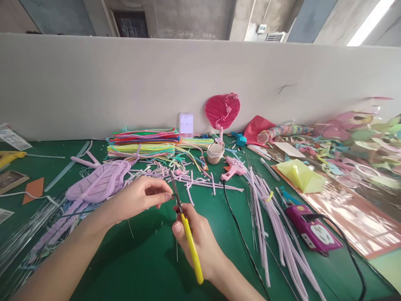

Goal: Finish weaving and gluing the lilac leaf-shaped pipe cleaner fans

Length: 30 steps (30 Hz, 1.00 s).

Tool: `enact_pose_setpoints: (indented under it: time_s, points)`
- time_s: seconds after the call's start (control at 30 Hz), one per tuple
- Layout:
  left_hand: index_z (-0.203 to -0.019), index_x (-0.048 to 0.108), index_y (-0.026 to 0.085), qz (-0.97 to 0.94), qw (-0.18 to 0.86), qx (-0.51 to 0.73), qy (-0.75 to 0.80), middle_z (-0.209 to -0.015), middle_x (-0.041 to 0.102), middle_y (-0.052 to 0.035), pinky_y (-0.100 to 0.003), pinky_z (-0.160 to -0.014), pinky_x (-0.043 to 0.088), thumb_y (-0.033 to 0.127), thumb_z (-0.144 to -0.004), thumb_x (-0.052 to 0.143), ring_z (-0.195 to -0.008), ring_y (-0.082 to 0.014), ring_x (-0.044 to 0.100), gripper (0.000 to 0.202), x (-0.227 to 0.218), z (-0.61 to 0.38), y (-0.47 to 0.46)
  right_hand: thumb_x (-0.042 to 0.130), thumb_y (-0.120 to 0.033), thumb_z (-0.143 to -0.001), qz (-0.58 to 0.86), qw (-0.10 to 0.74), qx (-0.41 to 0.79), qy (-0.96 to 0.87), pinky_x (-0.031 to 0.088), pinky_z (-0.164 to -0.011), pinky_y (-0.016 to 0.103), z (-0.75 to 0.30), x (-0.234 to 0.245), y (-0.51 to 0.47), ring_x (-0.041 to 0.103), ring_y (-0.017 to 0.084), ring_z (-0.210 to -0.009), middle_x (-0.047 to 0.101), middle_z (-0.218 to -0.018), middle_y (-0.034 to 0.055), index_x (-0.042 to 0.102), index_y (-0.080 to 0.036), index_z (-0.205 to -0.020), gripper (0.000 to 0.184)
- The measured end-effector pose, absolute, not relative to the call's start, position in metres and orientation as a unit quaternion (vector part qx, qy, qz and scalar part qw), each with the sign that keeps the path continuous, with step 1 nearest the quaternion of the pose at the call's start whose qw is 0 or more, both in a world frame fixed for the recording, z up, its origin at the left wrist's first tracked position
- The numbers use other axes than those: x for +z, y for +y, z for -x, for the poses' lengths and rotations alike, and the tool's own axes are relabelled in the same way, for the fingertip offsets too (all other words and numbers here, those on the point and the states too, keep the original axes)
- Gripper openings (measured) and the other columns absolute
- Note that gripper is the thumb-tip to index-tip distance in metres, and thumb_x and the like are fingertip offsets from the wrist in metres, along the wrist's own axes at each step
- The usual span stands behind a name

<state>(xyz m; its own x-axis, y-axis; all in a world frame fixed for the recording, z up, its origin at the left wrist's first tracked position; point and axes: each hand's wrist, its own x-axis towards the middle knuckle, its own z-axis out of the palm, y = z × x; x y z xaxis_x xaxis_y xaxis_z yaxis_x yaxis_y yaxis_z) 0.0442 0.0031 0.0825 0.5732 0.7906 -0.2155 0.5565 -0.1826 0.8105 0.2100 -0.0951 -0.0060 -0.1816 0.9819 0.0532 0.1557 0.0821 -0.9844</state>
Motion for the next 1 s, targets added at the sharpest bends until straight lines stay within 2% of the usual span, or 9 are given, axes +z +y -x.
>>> enact_pose_setpoints:
  time_s: [0.4,0.53,0.67,0.8,0.9,1.0]
  points:
    - [-0.084,0.072,0.023,-0.748,0.463,0.134,0.457,-0.067,0.062,0.0013,-0.023,-0.053,0.04,0.041,-0.081,0.059,-0.063,-0.0154,0.057,0.023,0.083,-0.046,0.002,0.037,-0.057,-0.093,0.522,0.401,0.46,-0.596,0.043,-0.052,0.025,-0.206,0.0,-0.092,0.05,0.014,-0.059,0.052,-0.076,-0.0007,0.048,-0.021,-0.107,0.04]
    - [-0.085,0.072,0.023,-0.75,0.459,0.134,0.458,-0.064,0.061,0.0016,-0.023,-0.052,0.039,0.041,-0.081,0.058,-0.061,-0.0154,0.055,0.023,0.082,-0.046,0.002,0.046,-0.048,-0.092,0.58,0.383,0.401,-0.597,0.041,-0.049,0.024,-0.2,0.001,-0.093,0.053,0.014,-0.053,0.055,-0.069,-0.0042,0.036,-0.022,-0.108,0.032]
    - [-0.085,0.072,0.023,-0.754,0.446,0.133,0.463,-0.066,0.063,0.0016,-0.024,-0.053,0.039,0.042,-0.08,0.059,-0.06,-0.0152,0.055,0.023,0.081,-0.046,0.002,0.051,-0.041,-0.089,0.609,0.375,0.347,-0.607,0.037,-0.045,0.022,-0.196,0.001,-0.093,0.05,0.012,-0.044,0.055,-0.062,-0.0071,0.031,-0.024,-0.095,0.026]
    - [-0.083,0.073,0.024,-0.759,0.433,0.127,0.47,-0.063,0.062,0.0019,-0.024,-0.053,0.039,0.042,-0.08,0.059,-0.06,-0.0157,0.056,0.023,0.082,-0.042,0.002,0.05,-0.043,-0.088,0.625,0.343,0.303,-0.632,0.032,-0.045,0.023,-0.195,0.002,-0.092,0.047,0.013,-0.043,0.054,-0.057,-0.0054,0.037,-0.024,-0.083,0.024]
    - [-0.083,0.073,0.024,-0.765,0.424,0.122,0.469,-0.061,0.061,0.0023,-0.024,-0.053,0.038,0.043,-0.08,0.058,-0.058,-0.0152,0.054,0.024,0.082,-0.041,0.002,0.046,-0.045,-0.09,0.643,0.314,0.239,-0.657,0.029,-0.046,0.024,-0.196,0.004,-0.092,0.043,0.013,-0.046,0.053,-0.058,-0.0016,0.038,-0.024,-0.069,0.031]
    - [-0.082,0.073,0.023,-0.765,0.421,0.122,0.472,-0.06,0.061,0.0022,-0.025,-0.051,0.037,0.043,-0.08,0.057,-0.055,-0.0149,0.052,0.025,0.083,-0.042,0.002,0.042,-0.043,-0.092,0.651,0.292,0.201,-0.671,0.026,-0.047,0.024,-0.196,0.004,-0.09,0.04,0.012,-0.045,0.05,-0.055,-0.001,0.038,-0.023,-0.063,0.035]
